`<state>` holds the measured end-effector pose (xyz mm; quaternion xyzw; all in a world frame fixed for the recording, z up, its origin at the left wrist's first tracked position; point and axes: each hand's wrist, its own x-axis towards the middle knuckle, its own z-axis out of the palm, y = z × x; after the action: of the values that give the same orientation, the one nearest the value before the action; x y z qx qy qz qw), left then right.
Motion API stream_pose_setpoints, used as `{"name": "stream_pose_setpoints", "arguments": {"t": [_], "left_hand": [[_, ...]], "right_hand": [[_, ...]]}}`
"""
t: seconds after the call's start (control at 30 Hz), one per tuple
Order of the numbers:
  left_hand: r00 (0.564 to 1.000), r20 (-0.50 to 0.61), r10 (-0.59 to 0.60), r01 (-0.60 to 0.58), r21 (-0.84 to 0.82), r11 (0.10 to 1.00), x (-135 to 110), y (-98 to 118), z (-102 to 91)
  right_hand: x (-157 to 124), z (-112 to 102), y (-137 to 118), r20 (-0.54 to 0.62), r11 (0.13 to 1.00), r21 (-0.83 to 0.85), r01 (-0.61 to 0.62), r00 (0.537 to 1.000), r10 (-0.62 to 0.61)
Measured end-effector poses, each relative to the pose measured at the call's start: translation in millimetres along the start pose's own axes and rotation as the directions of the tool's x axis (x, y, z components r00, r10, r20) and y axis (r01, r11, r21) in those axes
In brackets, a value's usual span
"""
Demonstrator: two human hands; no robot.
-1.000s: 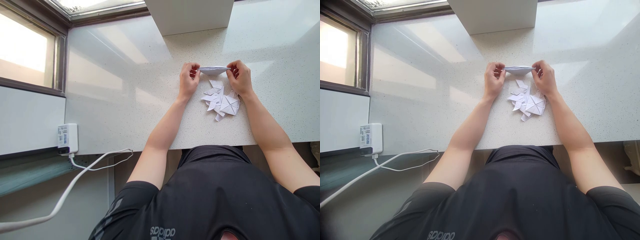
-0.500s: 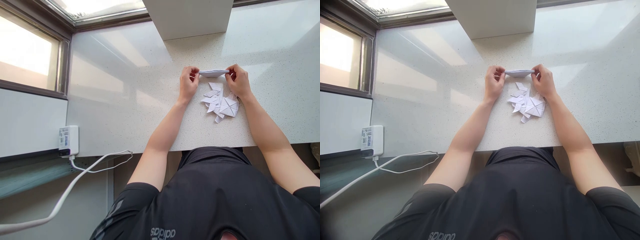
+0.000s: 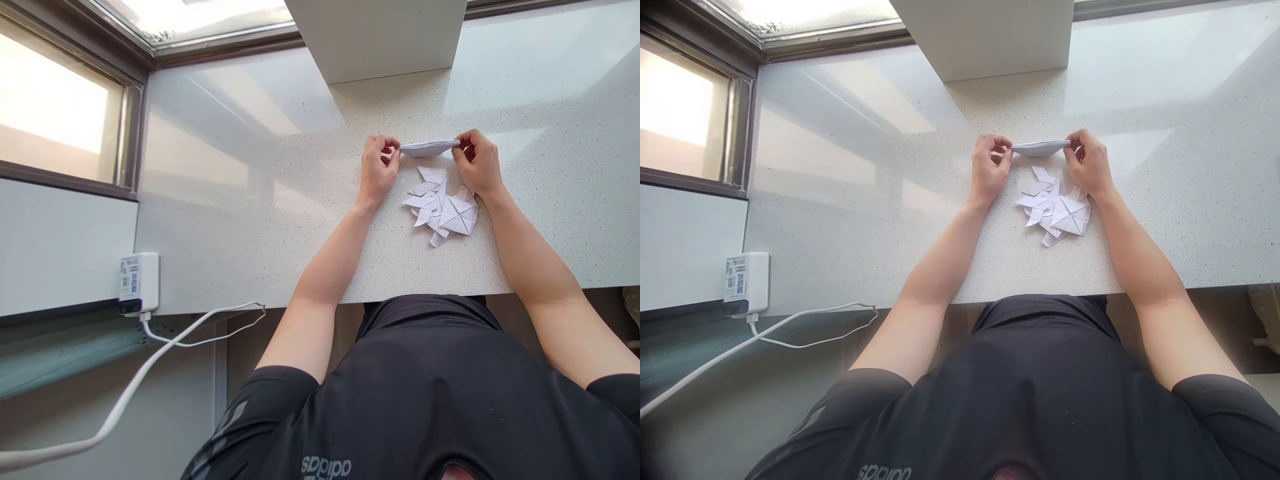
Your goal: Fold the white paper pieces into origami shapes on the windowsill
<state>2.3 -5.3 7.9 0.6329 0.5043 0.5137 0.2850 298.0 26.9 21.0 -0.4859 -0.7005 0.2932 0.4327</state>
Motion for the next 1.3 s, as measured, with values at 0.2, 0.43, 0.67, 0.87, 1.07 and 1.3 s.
{"name": "stream_pose_setpoints", "arguments": {"t": [0.2, 0.43, 0.67, 0.87, 1.07, 1.3], "left_hand": [[0.999, 0.034, 0.024, -0.024, 0.010, 1.000, 0, 9, -1.4], [1.000, 0.008, 0.016, -0.016, -0.022, 1.000, 1, 5, 0.3], [0.999, -0.009, 0.032, -0.032, -0.014, 0.999, 1, -3, 1.3], [0.999, 0.008, 0.031, -0.031, 0.022, 0.999, 1, -3, 1.4], [0.999, 0.021, 0.032, -0.032, 0.017, 0.999, 1, -1, 0.5], [0.999, 0.016, 0.039, -0.039, -0.010, 0.999, 1, -7, 1.1]], "right_hand": [[0, 0, -7, -0.027, 1.000, -0.015, 0.019, 0.999, -0.020], [-3, -1, 6, 0.074, 0.998, -0.059, -0.015, 0.997, 0.020], [-5, -3, 6, 0.100, 0.995, -0.097, 0.012, 0.995, -0.002], [-5, -3, 5, 0.116, 0.985, -0.158, 0.073, 0.992, -0.054], [-3, -2, 9, 0.092, 0.976, -0.198, 0.086, 0.993, -0.069], [-5, -2, 2, 0.053, 0.969, -0.226, 0.102, 0.994, -0.092]]}}
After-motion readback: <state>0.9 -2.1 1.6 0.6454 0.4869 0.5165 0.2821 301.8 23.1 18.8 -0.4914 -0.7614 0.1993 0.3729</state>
